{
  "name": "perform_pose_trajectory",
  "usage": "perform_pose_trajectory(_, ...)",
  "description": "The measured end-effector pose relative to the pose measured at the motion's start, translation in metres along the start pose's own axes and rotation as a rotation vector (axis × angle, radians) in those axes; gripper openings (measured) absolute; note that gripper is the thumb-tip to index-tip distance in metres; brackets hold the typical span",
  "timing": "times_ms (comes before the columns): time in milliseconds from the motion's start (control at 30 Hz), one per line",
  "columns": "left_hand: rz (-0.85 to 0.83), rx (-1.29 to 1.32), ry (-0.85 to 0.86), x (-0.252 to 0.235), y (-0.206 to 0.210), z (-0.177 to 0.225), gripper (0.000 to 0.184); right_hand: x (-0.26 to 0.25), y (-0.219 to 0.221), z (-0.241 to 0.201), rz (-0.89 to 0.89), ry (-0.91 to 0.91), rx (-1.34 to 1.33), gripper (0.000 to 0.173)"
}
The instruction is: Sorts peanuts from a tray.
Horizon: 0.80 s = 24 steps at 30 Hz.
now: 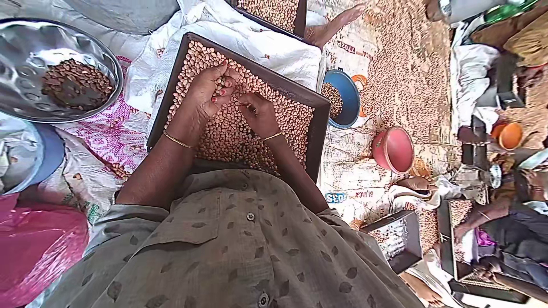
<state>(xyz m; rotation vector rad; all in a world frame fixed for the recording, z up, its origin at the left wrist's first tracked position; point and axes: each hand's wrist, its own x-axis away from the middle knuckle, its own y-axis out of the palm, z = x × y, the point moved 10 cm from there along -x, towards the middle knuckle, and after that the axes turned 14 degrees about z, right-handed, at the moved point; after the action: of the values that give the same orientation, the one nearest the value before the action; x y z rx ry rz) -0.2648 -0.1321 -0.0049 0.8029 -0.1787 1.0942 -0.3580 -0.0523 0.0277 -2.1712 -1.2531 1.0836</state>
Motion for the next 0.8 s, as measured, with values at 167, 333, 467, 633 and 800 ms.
perform_pose_trajectory(167, 0.039, 0.131, 0.017, -0.004, -0.006, 0.005, 0.038, 0.012, 0.026, -0.001, -0.106, -0.067, 0.285, 0.016)
perform_pose_trajectory(333, -0.021, 0.091, 0.034, 0.000, 0.000, 0.005, 0.044, 0.013, 0.022, 0.003, -0.121, -0.051, 0.240, 0.016)
perform_pose_trajectory(467, -0.022, 0.102, 0.029, -0.001, 0.001, 0.005, 0.042, 0.015, 0.023, 0.003, -0.111, -0.069, 0.221, 0.017)
perform_pose_trajectory(633, -0.023, 0.112, 0.025, 0.001, 0.001, 0.006, 0.041, 0.016, 0.025, 0.000, -0.057, -0.085, 0.245, 0.017)
perform_pose_trajectory(800, -0.002, -0.087, 0.046, 0.002, 0.000, 0.003, 0.047, 0.008, 0.003, 0.009, 0.052, -0.039, 0.154, 0.016)
